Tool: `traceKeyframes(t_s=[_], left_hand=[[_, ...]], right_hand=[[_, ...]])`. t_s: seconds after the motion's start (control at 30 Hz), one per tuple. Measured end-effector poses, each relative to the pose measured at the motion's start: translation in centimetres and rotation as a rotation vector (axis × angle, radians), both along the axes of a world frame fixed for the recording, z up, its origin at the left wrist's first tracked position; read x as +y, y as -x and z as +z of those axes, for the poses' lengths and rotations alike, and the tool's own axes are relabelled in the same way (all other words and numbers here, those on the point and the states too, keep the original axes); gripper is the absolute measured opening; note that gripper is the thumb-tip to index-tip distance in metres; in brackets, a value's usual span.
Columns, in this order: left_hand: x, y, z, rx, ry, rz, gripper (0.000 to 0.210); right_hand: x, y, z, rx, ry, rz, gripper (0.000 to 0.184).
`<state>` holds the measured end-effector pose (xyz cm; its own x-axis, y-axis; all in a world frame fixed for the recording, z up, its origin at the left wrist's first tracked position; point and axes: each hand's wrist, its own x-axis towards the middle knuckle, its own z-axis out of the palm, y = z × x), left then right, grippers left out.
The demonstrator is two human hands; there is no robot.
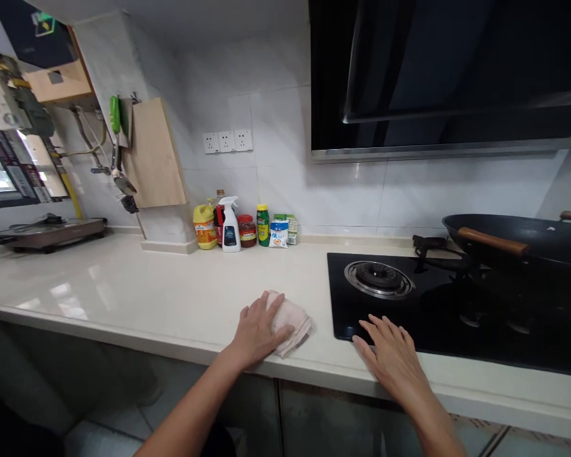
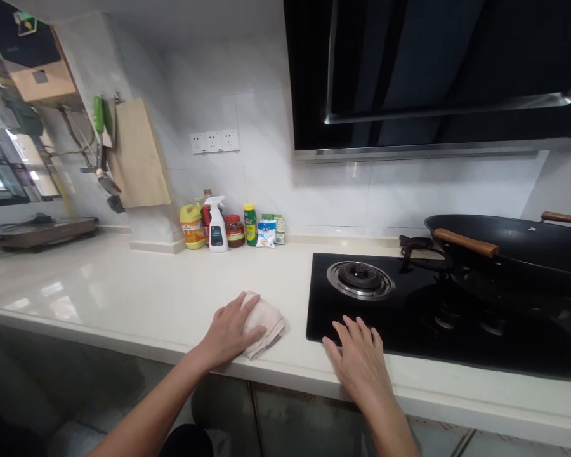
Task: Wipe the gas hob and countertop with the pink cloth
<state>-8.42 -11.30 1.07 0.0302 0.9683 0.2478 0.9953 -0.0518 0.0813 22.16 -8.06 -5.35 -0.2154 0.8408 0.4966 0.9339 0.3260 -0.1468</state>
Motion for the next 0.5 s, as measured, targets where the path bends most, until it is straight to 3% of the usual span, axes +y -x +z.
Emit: traceKeyframes(t_s=[0.23, 0.37, 0.5], left_hand=[[1.7, 1.6, 1.3, -0.08, 0.074, 0.032, 0.085], [2.2, 1.4, 0.9, -0.032, 0.003, 0.036, 0.075], [4.5, 1.4, 0.3, -0.013, -0.005, 0.007, 0.075]], right_hand=[[-0.1, 0.1, 0.3, 0.018, 0.012, 0.001, 0.051], [-0.3, 0.0, 0.5, 0.017, 0.0, 0.017, 0.05], [-0.4, 0.1, 0.4, 0.017, -0.014, 0.02, 0.05]])
